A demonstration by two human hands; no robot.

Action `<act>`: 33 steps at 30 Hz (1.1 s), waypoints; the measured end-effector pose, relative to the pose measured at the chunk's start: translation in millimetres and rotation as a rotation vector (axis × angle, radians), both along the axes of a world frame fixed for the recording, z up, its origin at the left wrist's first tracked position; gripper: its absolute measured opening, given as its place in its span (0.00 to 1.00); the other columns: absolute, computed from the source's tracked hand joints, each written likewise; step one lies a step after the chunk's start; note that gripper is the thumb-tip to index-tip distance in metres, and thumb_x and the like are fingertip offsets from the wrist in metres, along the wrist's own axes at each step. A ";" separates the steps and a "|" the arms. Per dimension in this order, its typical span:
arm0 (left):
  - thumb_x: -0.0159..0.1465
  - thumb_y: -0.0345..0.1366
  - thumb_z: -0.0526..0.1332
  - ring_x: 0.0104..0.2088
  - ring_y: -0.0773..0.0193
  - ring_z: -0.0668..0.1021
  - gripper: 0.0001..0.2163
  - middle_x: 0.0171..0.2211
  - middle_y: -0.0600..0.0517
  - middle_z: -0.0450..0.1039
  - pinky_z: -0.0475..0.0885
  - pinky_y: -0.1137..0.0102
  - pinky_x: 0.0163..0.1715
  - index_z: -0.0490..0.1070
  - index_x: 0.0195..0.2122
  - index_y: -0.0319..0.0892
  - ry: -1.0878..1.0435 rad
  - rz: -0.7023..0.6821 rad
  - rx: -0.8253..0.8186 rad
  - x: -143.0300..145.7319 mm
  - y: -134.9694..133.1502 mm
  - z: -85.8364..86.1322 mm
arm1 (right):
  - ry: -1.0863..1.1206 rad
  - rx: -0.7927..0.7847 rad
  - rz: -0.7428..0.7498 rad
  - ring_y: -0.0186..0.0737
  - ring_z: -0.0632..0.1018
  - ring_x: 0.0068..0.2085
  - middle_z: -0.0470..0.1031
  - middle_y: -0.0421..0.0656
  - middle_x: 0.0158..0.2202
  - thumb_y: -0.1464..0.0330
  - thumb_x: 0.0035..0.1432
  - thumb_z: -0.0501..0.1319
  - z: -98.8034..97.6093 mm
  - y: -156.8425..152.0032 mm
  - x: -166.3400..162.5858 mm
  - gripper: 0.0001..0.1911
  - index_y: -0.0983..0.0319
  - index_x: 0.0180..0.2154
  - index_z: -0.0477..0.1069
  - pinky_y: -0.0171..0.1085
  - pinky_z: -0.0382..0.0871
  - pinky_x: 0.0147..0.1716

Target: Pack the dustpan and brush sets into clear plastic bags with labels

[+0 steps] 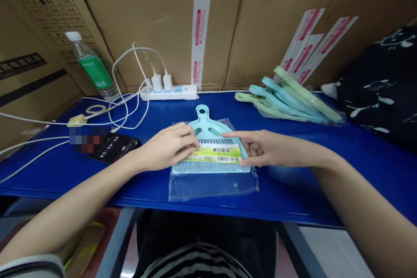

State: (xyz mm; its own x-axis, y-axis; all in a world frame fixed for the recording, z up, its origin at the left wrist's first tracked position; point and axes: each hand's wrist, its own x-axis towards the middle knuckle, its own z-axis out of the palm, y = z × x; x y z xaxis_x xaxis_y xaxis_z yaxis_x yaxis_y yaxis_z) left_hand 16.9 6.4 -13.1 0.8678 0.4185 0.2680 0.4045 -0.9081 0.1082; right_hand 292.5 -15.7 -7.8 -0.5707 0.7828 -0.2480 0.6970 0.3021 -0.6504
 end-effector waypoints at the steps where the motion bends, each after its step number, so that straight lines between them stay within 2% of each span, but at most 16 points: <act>1: 0.69 0.34 0.51 0.35 0.64 0.73 0.11 0.34 0.50 0.71 0.69 0.69 0.37 0.72 0.37 0.40 0.024 -0.049 -0.066 1.3 -3.4 2.7 | -0.003 -0.010 0.002 0.34 0.69 0.24 0.66 0.35 0.23 0.58 0.53 0.60 0.2 -0.4 -0.5 0.41 0.60 0.65 0.53 0.34 0.61 0.24; 3: 0.68 0.38 0.53 0.33 0.65 0.73 0.10 0.33 0.51 0.71 0.68 0.71 0.34 0.70 0.36 0.40 0.066 -0.119 -0.147 3.0 -8.8 6.1 | -0.003 -0.035 -0.003 0.33 0.69 0.22 0.68 0.34 0.22 0.59 0.53 0.60 0.6 -1.5 -1.4 0.41 0.61 0.66 0.52 0.34 0.61 0.23; 6: 0.66 0.41 0.57 0.33 0.64 0.74 0.09 0.32 0.51 0.72 0.68 0.71 0.33 0.69 0.35 0.40 0.097 -0.158 -0.144 3.5 -12.9 6.3 | -0.004 -0.053 -0.019 0.32 0.70 0.20 0.68 0.34 0.21 0.62 0.52 0.60 1.9 -4.0 -2.6 0.42 0.63 0.66 0.51 0.33 0.62 0.22; 11: 0.67 0.34 0.52 0.32 0.65 0.74 0.07 0.31 0.52 0.72 0.68 0.71 0.32 0.67 0.34 0.41 0.120 -0.189 -0.076 3.4 -14.1 3.4 | -0.051 -0.058 -0.019 0.33 0.73 0.20 0.69 0.33 0.19 0.64 0.51 0.62 5.0 -8.3 -3.9 0.44 0.62 0.66 0.49 0.32 0.63 0.22; 14: 0.67 0.32 0.49 0.29 0.66 0.73 0.09 0.30 0.52 0.72 0.68 0.72 0.29 0.67 0.33 0.40 0.145 -0.199 0.010 5.1 -16.9 1.5 | -0.051 -0.087 -0.014 0.34 0.73 0.20 0.69 0.33 0.19 0.63 0.50 0.64 6.2 -9.2 -4.1 0.45 0.62 0.67 0.48 0.32 0.63 0.22; 17: 0.69 0.33 0.48 0.26 0.67 0.72 0.11 0.29 0.52 0.71 0.66 0.72 0.26 0.67 0.33 0.39 0.151 -0.170 0.190 8.3 -21.4 -2.7 | -0.046 -0.086 0.001 0.33 0.71 0.19 0.68 0.32 0.18 0.60 0.52 0.63 6.2 -8.4 -4.1 0.44 0.63 0.66 0.49 0.33 0.61 0.22; 19: 0.69 0.34 0.47 0.24 0.67 0.72 0.13 0.27 0.52 0.70 0.65 0.71 0.24 0.67 0.31 0.39 0.147 -0.159 0.302 10.5 -24.1 -6.1 | -0.068 0.013 -0.001 0.32 0.67 0.18 0.64 0.32 0.17 0.56 0.55 0.60 5.2 -7.3 -4.7 0.39 0.63 0.65 0.55 0.33 0.58 0.22; 22: 0.69 0.31 0.46 0.22 0.68 0.71 0.14 0.25 0.53 0.69 0.64 0.72 0.21 0.66 0.30 0.39 0.153 -0.157 0.411 13.0 -26.6 -8.9 | -0.143 0.274 -0.042 0.31 0.61 0.19 0.61 0.33 0.17 0.55 0.57 0.58 2.1 -5.6 -8.0 0.29 0.61 0.57 0.68 0.33 0.52 0.22; 25: 0.68 0.29 0.46 0.21 0.68 0.70 0.14 0.24 0.54 0.69 0.64 0.72 0.20 0.66 0.29 0.40 0.160 -0.147 0.454 13.9 -27.6 -8.1 | -0.154 0.430 -0.049 0.31 0.60 0.20 0.61 0.34 0.17 0.56 0.56 0.60 -1.0 -5.4 -14.1 0.26 0.62 0.53 0.73 0.33 0.50 0.23; 33: 0.64 0.27 0.49 0.23 0.67 0.71 0.09 0.25 0.52 0.69 0.67 0.72 0.22 0.66 0.30 0.39 0.197 -0.120 0.404 12.8 -29.7 -3.5 | -0.109 0.427 0.066 0.34 0.65 0.22 0.63 0.35 0.20 0.54 0.52 0.64 -4.8 -6.0 -22.6 0.32 0.62 0.56 0.70 0.33 0.54 0.25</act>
